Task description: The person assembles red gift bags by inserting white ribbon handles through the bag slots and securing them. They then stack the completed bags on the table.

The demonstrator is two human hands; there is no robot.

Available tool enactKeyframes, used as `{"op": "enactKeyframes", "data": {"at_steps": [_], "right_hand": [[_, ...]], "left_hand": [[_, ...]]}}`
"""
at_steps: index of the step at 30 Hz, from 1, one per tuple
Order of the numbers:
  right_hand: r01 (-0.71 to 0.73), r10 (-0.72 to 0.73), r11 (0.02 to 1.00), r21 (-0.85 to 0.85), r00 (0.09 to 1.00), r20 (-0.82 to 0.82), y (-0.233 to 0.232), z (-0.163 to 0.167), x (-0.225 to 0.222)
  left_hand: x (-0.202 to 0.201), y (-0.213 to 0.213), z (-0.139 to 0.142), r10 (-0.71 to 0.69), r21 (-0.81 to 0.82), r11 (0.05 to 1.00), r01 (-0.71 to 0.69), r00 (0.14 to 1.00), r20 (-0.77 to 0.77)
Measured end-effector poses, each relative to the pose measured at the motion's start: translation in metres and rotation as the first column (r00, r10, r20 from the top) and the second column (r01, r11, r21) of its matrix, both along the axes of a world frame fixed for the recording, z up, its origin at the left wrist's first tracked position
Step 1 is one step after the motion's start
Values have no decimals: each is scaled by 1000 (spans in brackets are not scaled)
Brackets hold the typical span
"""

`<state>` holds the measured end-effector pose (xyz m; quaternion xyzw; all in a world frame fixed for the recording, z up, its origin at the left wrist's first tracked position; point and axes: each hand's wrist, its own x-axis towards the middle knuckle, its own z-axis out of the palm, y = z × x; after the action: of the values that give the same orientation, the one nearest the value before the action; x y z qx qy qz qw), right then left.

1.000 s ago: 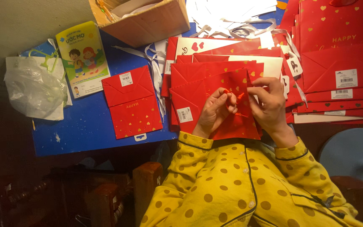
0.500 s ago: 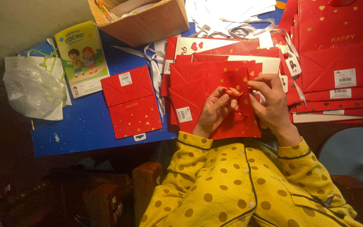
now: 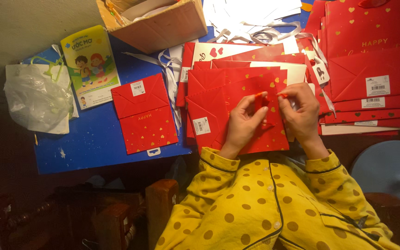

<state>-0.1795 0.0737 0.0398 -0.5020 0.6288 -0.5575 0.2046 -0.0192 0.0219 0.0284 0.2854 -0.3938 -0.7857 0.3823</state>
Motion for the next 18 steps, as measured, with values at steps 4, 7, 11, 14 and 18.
{"op": "enactKeyframes", "data": {"at_steps": [4,7,11,14,18], "right_hand": [[27,-32,998,64,996,80,-1,-1,0],[42,-38,997,64,997,-74,-1,2,2],[1,2,1000,18,983,-182,-3,9,6],[-4,9,1000,19,969,-248,-3,13,9],[-5,14,999,32,963,-270,-3,14,10]], "left_hand": [[-2,-2,17,297,-589,807,51,826,478],[-5,-6,22,436,-729,684,3,800,412],[-3,-10,21,468,-748,664,-16,789,399],[-2,-12,19,501,-789,610,78,734,460],[-1,-20,18,564,-811,544,217,620,545]]}}
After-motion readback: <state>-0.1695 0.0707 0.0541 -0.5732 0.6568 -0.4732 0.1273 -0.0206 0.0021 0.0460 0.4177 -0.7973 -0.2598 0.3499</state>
